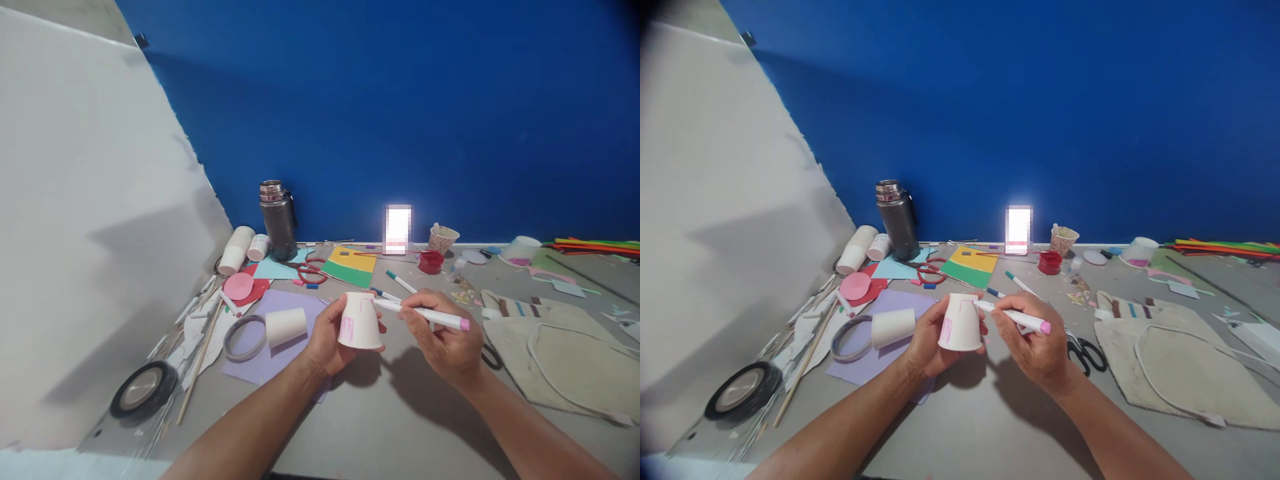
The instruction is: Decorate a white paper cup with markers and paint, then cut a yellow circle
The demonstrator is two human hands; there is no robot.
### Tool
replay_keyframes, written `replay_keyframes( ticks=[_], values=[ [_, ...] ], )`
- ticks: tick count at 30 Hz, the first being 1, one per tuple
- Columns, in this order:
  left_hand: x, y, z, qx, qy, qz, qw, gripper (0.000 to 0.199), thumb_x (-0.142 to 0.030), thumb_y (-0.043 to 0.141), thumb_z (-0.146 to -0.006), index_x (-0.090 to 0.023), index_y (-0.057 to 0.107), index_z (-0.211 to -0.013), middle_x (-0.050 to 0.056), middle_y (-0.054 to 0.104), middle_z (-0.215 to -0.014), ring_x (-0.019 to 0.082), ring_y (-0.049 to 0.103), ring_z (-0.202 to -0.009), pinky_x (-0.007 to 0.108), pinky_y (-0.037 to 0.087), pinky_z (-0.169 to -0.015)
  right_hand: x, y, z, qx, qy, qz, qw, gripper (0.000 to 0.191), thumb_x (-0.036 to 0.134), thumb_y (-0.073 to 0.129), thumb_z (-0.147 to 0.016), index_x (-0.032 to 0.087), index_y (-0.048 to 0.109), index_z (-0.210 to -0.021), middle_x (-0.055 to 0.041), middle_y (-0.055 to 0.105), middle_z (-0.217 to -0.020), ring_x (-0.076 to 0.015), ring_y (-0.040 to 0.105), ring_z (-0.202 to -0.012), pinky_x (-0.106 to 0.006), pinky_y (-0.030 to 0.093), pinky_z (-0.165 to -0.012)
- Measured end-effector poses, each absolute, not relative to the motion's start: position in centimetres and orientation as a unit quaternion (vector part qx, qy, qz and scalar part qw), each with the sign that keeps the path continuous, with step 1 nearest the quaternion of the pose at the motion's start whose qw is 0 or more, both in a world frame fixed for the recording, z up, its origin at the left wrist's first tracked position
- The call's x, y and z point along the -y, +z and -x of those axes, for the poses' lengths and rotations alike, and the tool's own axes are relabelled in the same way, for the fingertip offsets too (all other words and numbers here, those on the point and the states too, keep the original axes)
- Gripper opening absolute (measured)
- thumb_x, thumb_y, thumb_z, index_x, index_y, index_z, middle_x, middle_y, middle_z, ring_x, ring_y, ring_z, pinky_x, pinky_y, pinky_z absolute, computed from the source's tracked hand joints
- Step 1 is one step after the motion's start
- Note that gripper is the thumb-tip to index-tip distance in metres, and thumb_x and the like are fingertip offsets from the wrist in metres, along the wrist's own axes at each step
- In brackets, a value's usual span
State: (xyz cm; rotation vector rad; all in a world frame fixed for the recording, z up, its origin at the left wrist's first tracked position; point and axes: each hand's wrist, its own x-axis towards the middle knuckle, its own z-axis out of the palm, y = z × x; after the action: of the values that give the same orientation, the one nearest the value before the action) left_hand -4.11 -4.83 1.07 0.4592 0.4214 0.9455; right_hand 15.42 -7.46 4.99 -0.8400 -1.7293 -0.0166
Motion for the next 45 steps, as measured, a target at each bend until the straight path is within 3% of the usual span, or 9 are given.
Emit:
replay_keyframes(
  ticks=[16, 24, 45],
  values=[
    [4.9, 1.3, 4.0, -0.187, 0.447, -0.219, 0.847, 0.050, -0.046, 0.051, -0.101, -0.008, 0.071, -0.125, 0.016, 0.075, -0.093, 0.031, 0.075, -0.080, 0.044, 0.065, -0.061, 7.6, 5.1, -15.5, 0.741, 0.011, 0.362, 0.565, 0.011, 0.019, 0.063, -0.099, 0.023, 0.068, -0.089, 0.0026, 0.071, -0.074, -0.0123, 0.067, -0.063, -0.023, 0.050, -0.060],
    [5.0, 1.7, 4.2, -0.196, 0.452, -0.202, 0.846, 0.052, -0.045, 0.049, -0.101, -0.006, 0.070, -0.130, 0.014, 0.074, -0.094, 0.030, 0.074, -0.080, 0.046, 0.065, -0.062, 7.9, 5.6, -15.1, 0.750, 0.036, 0.333, 0.570, 0.015, 0.017, 0.062, -0.097, 0.022, 0.067, -0.084, 0.0033, 0.066, -0.066, -0.0114, 0.059, -0.054, -0.024, 0.046, -0.053],
    [4.9, 1.0, 4.0, -0.200, 0.458, -0.237, 0.833, 0.049, -0.047, 0.058, -0.099, -0.010, 0.072, -0.128, 0.014, 0.074, -0.097, 0.029, 0.073, -0.083, 0.044, 0.066, -0.064, 8.3, 5.9, -14.4, 0.761, 0.051, 0.314, 0.565, 0.013, 0.016, 0.063, -0.096, 0.022, 0.068, -0.085, 0.0032, 0.066, -0.064, -0.0118, 0.058, -0.053, -0.024, 0.046, -0.052]
  ],
)
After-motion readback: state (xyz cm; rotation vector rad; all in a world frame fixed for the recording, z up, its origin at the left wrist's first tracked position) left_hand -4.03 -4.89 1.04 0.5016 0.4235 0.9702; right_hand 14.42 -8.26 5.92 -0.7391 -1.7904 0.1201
